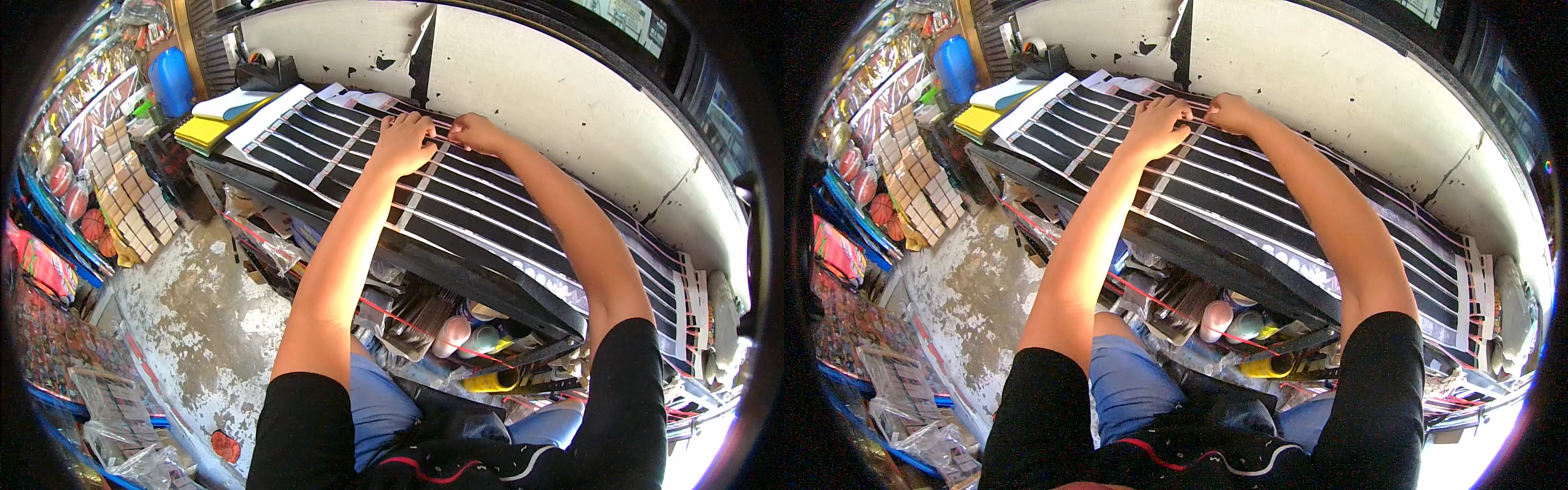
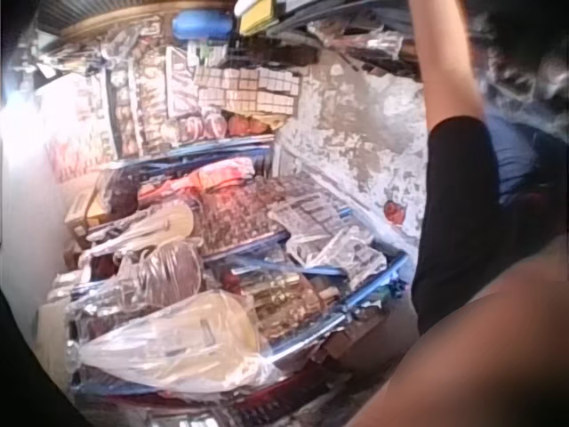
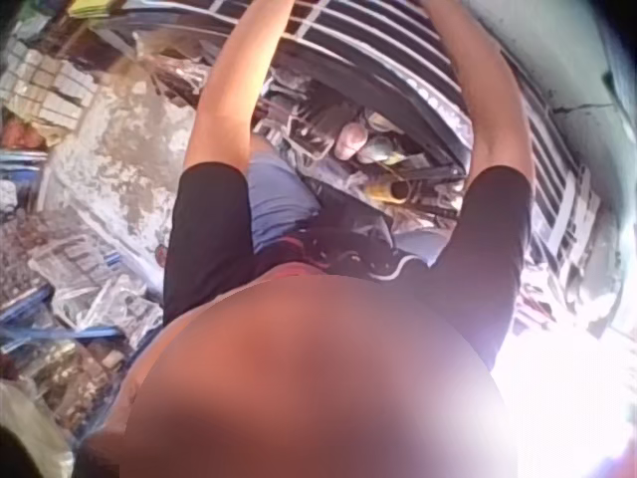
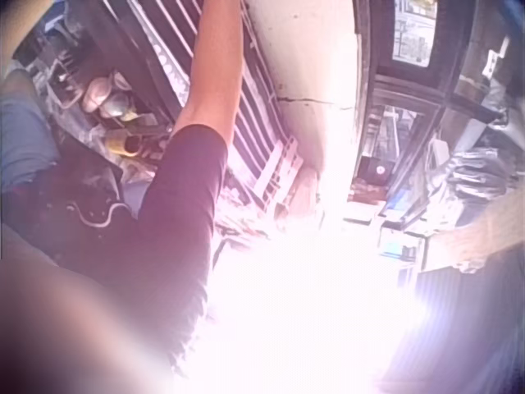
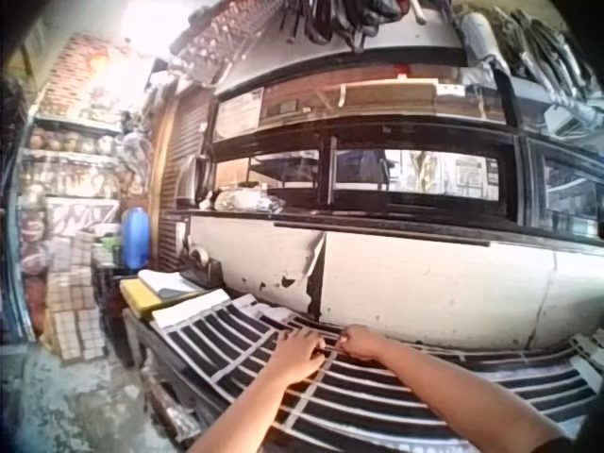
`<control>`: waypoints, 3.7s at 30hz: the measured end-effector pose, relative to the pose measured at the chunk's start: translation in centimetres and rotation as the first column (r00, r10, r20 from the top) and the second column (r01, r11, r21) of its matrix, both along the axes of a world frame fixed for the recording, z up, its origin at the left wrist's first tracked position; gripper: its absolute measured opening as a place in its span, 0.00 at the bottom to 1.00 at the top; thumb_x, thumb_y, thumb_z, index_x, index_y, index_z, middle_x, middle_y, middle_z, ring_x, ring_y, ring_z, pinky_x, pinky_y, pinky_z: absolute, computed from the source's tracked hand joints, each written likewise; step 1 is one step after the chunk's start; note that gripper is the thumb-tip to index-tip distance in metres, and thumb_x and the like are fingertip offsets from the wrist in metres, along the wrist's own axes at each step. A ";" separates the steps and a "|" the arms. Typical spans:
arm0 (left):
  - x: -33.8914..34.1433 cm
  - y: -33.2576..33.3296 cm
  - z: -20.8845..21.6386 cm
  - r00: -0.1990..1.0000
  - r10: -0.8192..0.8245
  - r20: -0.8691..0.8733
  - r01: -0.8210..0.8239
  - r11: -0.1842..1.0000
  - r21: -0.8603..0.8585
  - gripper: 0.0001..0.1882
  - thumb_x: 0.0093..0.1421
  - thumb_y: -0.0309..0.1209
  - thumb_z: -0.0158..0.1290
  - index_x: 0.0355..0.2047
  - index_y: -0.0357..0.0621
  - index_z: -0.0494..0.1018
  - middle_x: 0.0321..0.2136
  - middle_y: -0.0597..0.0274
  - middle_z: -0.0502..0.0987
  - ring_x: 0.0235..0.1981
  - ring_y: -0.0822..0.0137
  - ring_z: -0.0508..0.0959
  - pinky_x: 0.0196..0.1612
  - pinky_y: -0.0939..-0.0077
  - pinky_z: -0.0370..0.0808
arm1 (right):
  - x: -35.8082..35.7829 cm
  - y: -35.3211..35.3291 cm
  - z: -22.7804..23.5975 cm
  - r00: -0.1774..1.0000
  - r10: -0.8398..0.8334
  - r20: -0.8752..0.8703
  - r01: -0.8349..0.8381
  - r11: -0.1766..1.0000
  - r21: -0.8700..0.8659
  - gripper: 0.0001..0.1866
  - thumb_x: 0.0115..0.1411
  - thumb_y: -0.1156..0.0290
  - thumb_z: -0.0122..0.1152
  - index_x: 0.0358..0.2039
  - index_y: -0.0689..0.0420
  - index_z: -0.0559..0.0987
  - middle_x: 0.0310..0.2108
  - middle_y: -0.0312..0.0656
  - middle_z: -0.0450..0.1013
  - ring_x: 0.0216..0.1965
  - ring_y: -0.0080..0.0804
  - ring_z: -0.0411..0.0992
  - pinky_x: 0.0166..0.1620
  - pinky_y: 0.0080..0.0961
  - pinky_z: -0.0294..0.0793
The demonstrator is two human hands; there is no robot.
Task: The person assembles a small solar panel by aligning and taping a black frame to a grid of solar cells. They repeatedly adjust the frame, apply white tape along the edges, and handle a small black component with wires. The person also peels protective film from the panel surface and continues securing the frame with tape.
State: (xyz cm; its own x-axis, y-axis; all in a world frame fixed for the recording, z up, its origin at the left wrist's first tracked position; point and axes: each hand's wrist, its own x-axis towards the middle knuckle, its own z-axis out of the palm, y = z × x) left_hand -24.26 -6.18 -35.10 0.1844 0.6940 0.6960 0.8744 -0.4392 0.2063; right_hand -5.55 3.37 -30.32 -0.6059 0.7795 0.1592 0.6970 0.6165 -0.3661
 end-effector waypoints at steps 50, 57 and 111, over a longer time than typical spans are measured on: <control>0.8 -0.2 0.1 0.985 0.145 0.091 -0.129 0.979 -0.158 0.35 0.54 0.58 0.59 0.55 0.53 0.65 0.58 0.55 0.66 0.64 0.50 0.63 0.64 0.26 0.50 | 0.8 -4.2 1.5 0.970 0.114 0.214 -0.222 0.771 0.597 0.06 0.55 0.72 0.60 0.35 0.48 0.79 0.38 0.39 0.76 0.43 0.45 0.74 0.52 0.36 0.72; 0.7 -0.1 0.1 0.980 0.154 0.123 -0.133 0.978 -0.163 0.37 0.52 0.57 0.61 0.57 0.55 0.64 0.58 0.55 0.64 0.64 0.47 0.60 0.63 0.29 0.51 | 0.1 -3.3 1.1 0.959 -0.283 -0.006 0.238 0.792 0.562 0.06 0.55 0.77 0.56 0.30 0.52 0.80 0.41 0.45 0.75 0.44 0.46 0.75 0.52 0.41 0.70; -4.3 -6.9 -1.0 0.881 0.441 -0.170 -0.470 0.783 -0.408 0.52 0.53 0.78 0.32 0.71 0.64 0.49 0.72 0.64 0.45 0.73 0.58 0.44 0.69 0.35 0.38 | 22.1 -33.3 0.6 0.960 0.261 -0.099 -0.162 0.808 0.566 0.12 0.47 0.79 0.61 0.35 0.60 0.79 0.29 0.44 0.67 0.34 0.44 0.69 0.40 0.37 0.69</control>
State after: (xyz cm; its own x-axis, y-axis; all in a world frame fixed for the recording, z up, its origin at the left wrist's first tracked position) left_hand -28.56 -13.08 -36.13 -0.1966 0.9301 0.3104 0.9675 0.1326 0.2155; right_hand 16.50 -29.94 -29.67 -0.6714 0.3876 0.6317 0.4862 0.8736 -0.0193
